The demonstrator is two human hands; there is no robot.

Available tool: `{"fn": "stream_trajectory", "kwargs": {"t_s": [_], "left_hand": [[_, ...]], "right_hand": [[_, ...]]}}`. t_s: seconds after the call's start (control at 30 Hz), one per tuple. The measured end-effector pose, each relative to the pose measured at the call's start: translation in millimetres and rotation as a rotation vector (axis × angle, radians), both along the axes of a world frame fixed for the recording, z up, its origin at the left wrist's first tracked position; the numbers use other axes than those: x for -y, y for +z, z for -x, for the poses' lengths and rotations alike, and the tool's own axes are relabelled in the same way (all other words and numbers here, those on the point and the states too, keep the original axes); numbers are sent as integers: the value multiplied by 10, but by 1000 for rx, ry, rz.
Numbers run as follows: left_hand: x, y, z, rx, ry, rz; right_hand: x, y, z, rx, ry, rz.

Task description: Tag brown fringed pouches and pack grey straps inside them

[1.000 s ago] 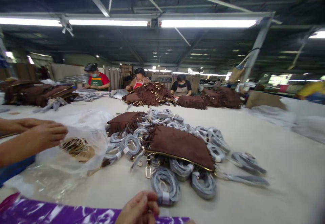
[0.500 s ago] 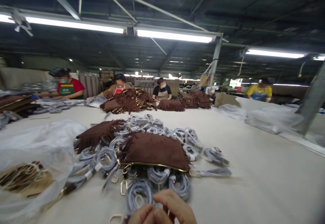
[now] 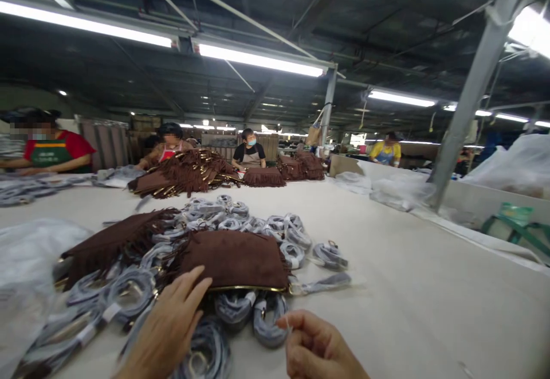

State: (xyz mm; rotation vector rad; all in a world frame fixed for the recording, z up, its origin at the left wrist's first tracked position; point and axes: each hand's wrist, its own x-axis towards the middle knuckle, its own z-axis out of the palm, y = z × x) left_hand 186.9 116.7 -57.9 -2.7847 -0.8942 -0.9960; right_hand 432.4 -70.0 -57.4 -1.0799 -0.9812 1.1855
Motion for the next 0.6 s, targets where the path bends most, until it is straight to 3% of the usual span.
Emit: {"fn": "stream_trajectory", "kwargs": {"t_s": [0.07, 0.17, 0.23, 0.33, 0.5, 0.6], "left_hand": [[-148, 62, -44, -130, 42, -142], [-283, 138, -158, -282, 3, -207], [-338, 240, -225, -322, -46, -151], [-388, 506, -294, -313, -26, 42], [-421, 940, -404, -292, -71, 478], [-422, 1046, -479, -244, -100, 542]], "right_hand": [[-5, -41, -67, 19, 27, 54], [-69, -179, -100, 93, 55, 101], [-129, -280, -113, 153, 62, 91], [-207, -330, -147, 262, 33, 41], [-332, -26, -145, 612, -89, -173], [-467, 181, -45, 819, -74, -273]]}}
